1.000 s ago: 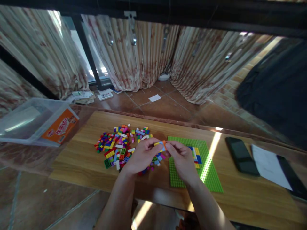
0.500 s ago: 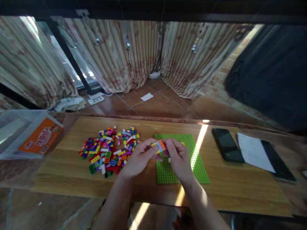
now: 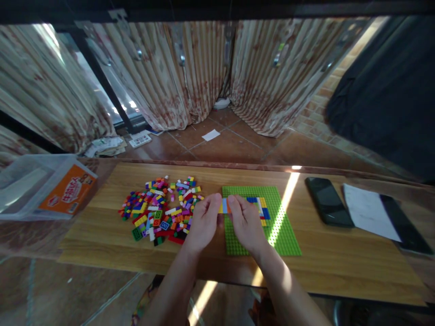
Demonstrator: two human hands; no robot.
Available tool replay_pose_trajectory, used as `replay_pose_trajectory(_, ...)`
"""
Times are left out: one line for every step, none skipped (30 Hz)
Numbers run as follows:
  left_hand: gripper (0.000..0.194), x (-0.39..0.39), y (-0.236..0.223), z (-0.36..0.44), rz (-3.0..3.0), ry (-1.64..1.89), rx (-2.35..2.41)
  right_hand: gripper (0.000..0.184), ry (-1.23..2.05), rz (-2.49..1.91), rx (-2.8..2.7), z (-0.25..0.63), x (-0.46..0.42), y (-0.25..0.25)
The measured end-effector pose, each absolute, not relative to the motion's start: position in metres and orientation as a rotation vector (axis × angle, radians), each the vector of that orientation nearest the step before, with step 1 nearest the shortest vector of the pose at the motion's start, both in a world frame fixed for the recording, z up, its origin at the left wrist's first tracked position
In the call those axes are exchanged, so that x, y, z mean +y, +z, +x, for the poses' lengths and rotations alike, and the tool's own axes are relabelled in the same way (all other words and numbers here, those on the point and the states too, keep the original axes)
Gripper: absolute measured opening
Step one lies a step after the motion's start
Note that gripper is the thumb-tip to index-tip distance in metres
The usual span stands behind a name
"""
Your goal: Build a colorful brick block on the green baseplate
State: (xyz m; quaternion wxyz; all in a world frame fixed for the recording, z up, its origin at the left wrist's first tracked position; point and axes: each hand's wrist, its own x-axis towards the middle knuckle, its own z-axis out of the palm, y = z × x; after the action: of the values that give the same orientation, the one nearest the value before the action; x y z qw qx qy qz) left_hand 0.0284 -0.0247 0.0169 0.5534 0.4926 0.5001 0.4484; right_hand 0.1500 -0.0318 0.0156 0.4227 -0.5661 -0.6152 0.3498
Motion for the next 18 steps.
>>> replay_pose_trajectory(0.044,-0.025,0.013,0.030,1.163,1.090,1.217,0.040,0.867,-1.421,-1.533,0.147,-0.032,0.014)
replay_pose_trajectory(0.045,-0.026,0.010,0.032,1.182,1.114,1.254,0.040,0.855,-1.422,-1.526,0.144,-0.031,0.013)
replay_pose_trajectory(0.045,-0.026,0.008,0.033,1.220,1.133,1.294,0.040,0.842,-1.422,-1.519,0.141,-0.031,0.012)
replay_pose_trajectory(0.045,-0.027,0.006,0.034,1.272,1.151,1.335,0.041,0.829,-1.421,-1.512,0.139,-0.030,0.011)
replay_pose_trajectory(0.044,-0.027,0.006,0.034,1.331,1.165,1.374,0.041,0.820,-1.421,-1.511,0.138,-0.030,0.011)
replay_pose_trajectory(0.043,-0.028,0.005,0.034,1.387,1.175,1.410,0.042,0.817,-1.420,-1.514,0.137,-0.030,0.011)
replay_pose_trajectory(0.041,-0.029,0.006,0.034,1.433,1.182,1.440,0.042,0.817,-1.416,-1.520,0.136,-0.030,0.011)
replay_pose_trajectory(0.040,-0.029,0.006,0.034,1.466,1.187,1.464,0.042,0.817,-1.412,-1.524,0.135,-0.030,0.011)
replay_pose_trajectory(0.040,-0.030,0.007,0.034,1.484,1.191,1.480,0.042,0.817,-1.408,-1.527,0.134,-0.030,0.012)
replay_pose_trajectory(0.039,-0.031,0.007,0.034,1.490,1.192,1.487,0.042,0.818,-1.401,-1.527,0.134,-0.031,0.012)
replay_pose_trajectory(0.039,-0.031,0.008,0.034,1.489,1.192,1.489,0.041,0.821,-1.393,-1.523,0.133,-0.031,0.012)
replay_pose_trajectory(0.039,-0.032,0.008,0.034,1.486,1.195,1.488,0.042,0.824,-1.385,-1.516,0.132,-0.031,0.011)
replay_pose_trajectory(0.038,-0.032,0.008,0.034,1.485,1.199,1.487,0.042,0.827,-1.377,-1.508,0.131,-0.032,0.011)
replay_pose_trajectory(0.038,-0.032,0.008,0.034,1.485,1.204,1.486,0.042,0.828,-1.368,-1.500,0.130,-0.032,0.010)
replay_pose_trajectory(0.038,-0.032,0.009,0.034,1.486,1.209,1.485,0.041,0.826,-1.361,-1.489,0.129,-0.032,0.009)
replay_pose_trajectory(0.038,-0.033,0.009,0.034,1.485,1.215,1.481,0.041,0.824,-1.358,-1.476,0.128,-0.032,0.008)
replay_pose_trajectory(0.038,-0.033,0.009,0.034,1.482,1.220,1.473,0.041,0.824,-1.356,-1.462,0.128,-0.032,0.007)
replay_pose_trajectory(0.038,-0.033,0.009,0.034,1.477,1.223,1.463,0.041,0.829,-1.353,-1.451,0.127,-0.033,0.007)
